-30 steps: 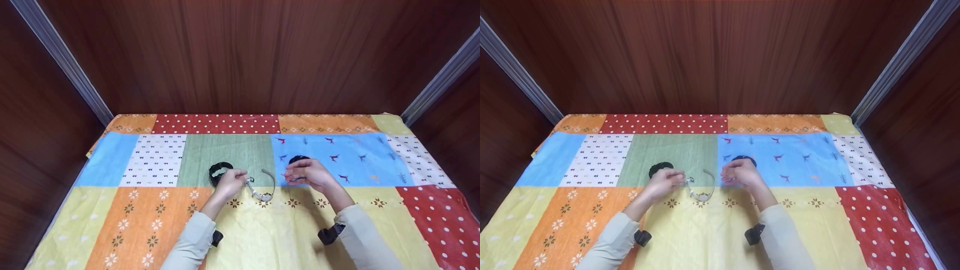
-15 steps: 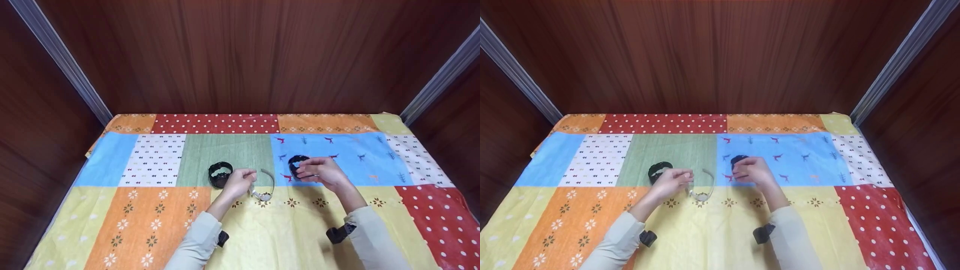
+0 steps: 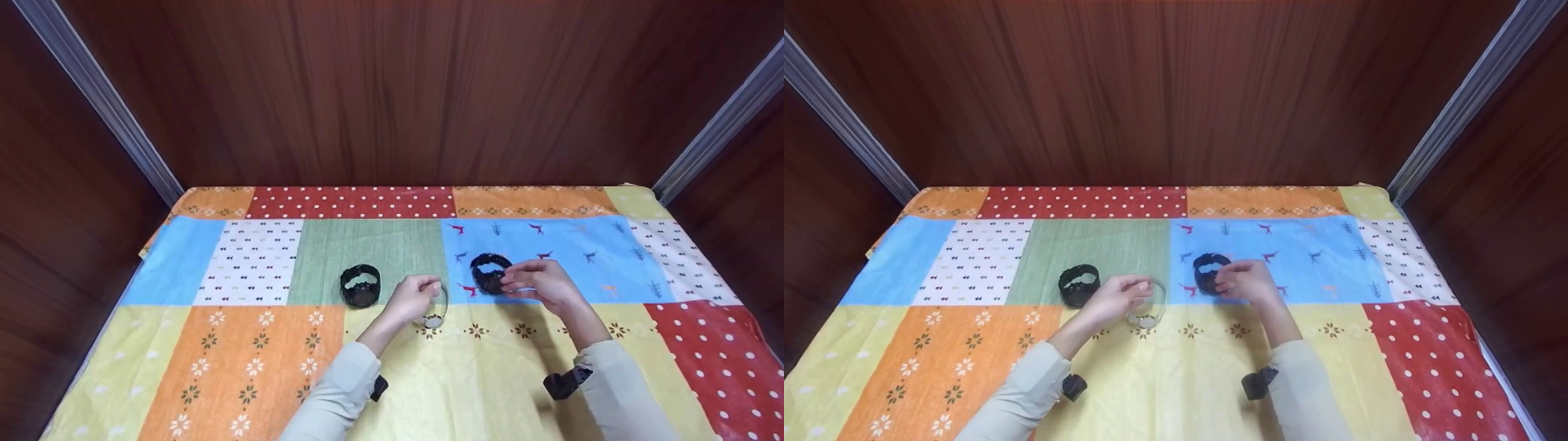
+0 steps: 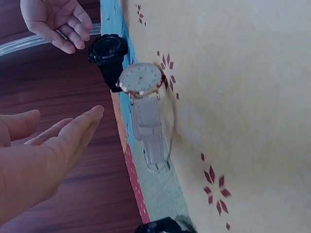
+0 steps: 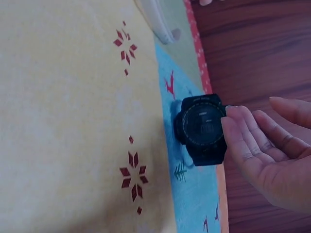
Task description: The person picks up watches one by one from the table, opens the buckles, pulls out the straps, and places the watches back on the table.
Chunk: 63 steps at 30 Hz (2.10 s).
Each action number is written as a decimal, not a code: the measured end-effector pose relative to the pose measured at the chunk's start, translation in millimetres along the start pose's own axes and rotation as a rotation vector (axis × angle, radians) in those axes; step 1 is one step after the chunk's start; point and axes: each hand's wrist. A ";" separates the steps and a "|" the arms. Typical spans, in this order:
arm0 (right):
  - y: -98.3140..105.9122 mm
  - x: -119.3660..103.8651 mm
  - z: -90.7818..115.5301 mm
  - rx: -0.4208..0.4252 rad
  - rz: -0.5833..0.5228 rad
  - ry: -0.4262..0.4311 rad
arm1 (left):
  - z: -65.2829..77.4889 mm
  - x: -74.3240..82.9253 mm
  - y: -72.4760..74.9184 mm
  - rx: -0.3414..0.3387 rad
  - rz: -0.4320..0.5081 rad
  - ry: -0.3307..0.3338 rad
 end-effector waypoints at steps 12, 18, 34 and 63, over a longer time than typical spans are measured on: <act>7.1 4.0 1.8 0.022 -0.038 -0.038 | -11.5 3.5 -22.4 -0.043 -0.013 0.034; 9.3 9.4 -0.8 0.028 -0.040 -0.070 | -18.5 0.8 -33.7 -0.067 0.014 0.038; 13.0 21.9 -1.6 0.083 0.011 -0.111 | -33.9 -9.3 -64.2 -0.083 -0.010 0.029; 22.0 72.0 -31.8 0.054 -0.134 -0.053 | -70.3 -39.9 -76.5 -0.084 -0.034 0.031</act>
Point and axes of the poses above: each hand's wrist, its own z-axis away from the middle knuckle, its own y-axis out of the back of the hand, x = y × z, and after that the axes turned 14 degrees about z, right-handed
